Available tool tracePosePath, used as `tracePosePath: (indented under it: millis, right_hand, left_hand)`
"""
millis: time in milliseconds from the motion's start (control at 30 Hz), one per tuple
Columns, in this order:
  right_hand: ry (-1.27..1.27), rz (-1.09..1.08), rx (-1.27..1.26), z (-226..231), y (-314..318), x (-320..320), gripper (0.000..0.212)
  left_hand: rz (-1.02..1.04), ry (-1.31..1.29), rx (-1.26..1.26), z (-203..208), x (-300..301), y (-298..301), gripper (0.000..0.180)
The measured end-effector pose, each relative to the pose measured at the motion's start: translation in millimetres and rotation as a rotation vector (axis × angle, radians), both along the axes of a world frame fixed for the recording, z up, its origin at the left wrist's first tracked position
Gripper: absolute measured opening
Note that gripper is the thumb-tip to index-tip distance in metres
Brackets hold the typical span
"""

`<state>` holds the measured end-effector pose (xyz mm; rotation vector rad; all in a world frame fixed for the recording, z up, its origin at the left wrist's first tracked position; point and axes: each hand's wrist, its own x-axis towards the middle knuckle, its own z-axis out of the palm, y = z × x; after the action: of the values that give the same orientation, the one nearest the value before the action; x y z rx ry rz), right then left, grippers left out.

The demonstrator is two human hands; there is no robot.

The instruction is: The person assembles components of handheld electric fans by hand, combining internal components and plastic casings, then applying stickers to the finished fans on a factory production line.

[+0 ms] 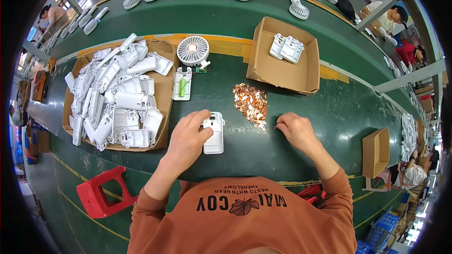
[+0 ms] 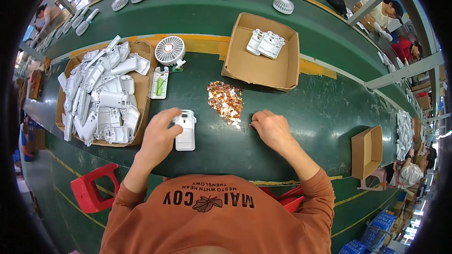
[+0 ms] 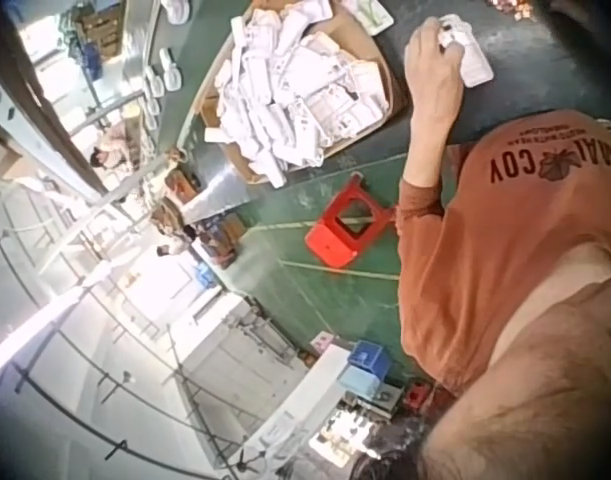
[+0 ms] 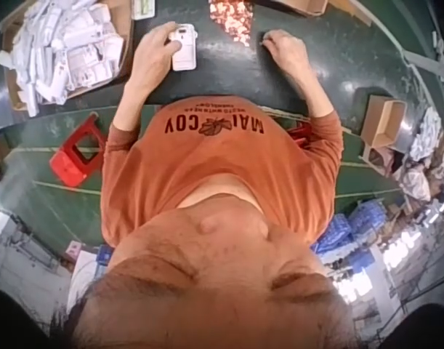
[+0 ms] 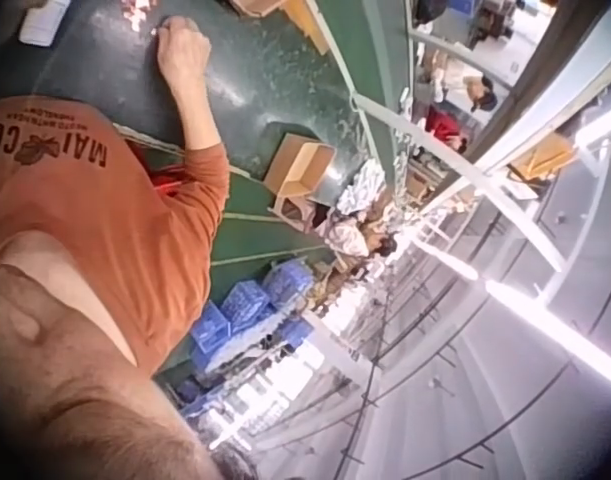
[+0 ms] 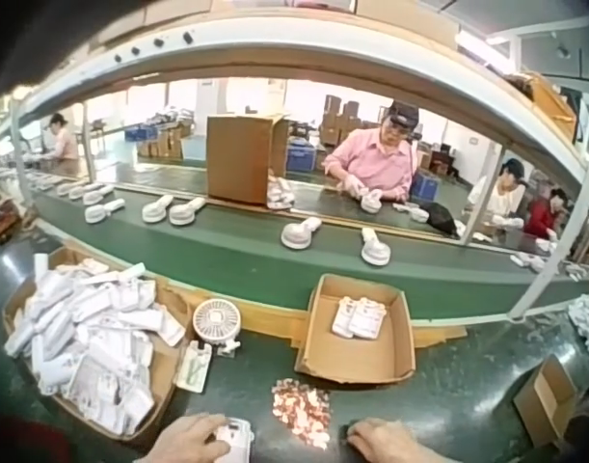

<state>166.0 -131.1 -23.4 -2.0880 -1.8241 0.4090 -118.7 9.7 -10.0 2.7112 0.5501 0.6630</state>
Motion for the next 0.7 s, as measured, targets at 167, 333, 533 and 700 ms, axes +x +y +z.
tracePosePath:
  millis: [167, 333, 533, 700]
  right_hand:
    - [-0.17, -0.076, -0.05, 0.8, -2.6, -11.0, 0.012]
    - [-0.173, -0.111, -0.023, -0.5, -2.6, -13.9, 0.012]
    - [-0.252, -0.033, 0.002, -7.7, -1.4, -15.6, 0.01]
    - [-0.259, 0.045, 0.056, -6.9, 0.7, -15.9, 0.008]
  left_hand:
    - [0.042, -0.093, -0.062, -24.0, 10.7, 1.7, 0.022]
    - [0.25, 0.091, -0.229, -28.7, 15.3, -19.1, 0.065]
    - [0.152, -0.057, -0.359, -40.0, 31.7, -26.3, 0.056]
    - [0.09, -0.169, -1.658, -32.9, 55.7, -26.9, 0.042]
